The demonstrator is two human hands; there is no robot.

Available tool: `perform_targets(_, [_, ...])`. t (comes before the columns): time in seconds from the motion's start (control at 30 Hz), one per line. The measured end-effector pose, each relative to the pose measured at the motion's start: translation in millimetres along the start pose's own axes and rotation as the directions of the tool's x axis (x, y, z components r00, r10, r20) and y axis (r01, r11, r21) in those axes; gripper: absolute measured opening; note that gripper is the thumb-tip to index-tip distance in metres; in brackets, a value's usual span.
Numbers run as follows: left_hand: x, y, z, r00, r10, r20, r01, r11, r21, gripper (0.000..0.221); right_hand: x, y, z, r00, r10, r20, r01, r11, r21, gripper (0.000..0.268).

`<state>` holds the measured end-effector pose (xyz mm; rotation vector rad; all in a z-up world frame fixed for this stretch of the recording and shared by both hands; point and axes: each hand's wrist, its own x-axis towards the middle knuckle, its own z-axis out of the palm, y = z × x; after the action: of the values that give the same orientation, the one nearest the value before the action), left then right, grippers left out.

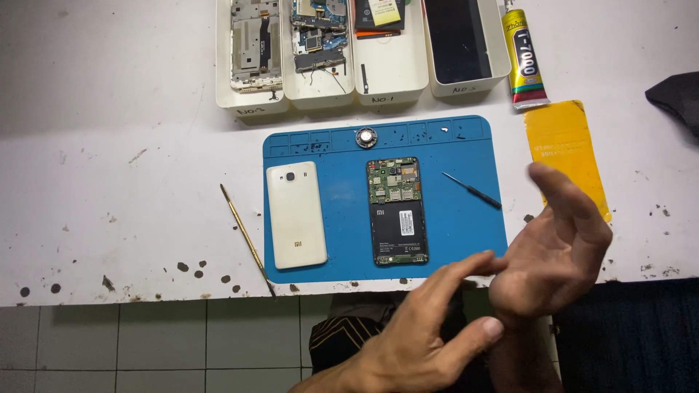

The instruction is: Disassembling and inspecting a smartphone on a repair bench using prying tools

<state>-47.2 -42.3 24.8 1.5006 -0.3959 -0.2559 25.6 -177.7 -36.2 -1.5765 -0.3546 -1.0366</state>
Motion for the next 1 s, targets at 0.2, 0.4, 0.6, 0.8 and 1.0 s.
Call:
perform_targets(0.2, [-21, -14, -63, 0.934, 0.294, -0.204, -0.079, 0.725, 0.684, 0.031, 16, -6, -24, 0.921, 0.159, 0.356, -0.044, 0.949, -0.311, 0.022])
perform_targets(0.4, [-23, 2, -116, 0.824, 0.061, -0.563, 0.522, 0.303, 0.797, 0.077, 31, -1, -6, 0.493, 0.110, 0.863, 0.324, 0.897, -0.300, 0.057])
perform_targets(0.6, [-12, -12, -121, 0.804, -0.018, -0.594, 0.574, 0.282, 0.768, 0.085, 50, 3, 14, 0.252, 0.283, 0.925, 0.370, 0.855, -0.363, 0.088])
perform_targets(0.8, [-9, -13, -121, 0.789, -0.006, -0.614, 0.588, 0.299, 0.752, 0.089, 47, 9, 13, 0.288, 0.358, 0.888, 0.339, 0.829, -0.445, 0.110])
perform_targets(1.0, [-5, -11, -122, 0.782, 0.007, -0.623, 0.589, 0.317, 0.743, 0.089, 48, 11, 17, 0.276, 0.275, 0.921, 0.423, 0.826, -0.373, 0.117])
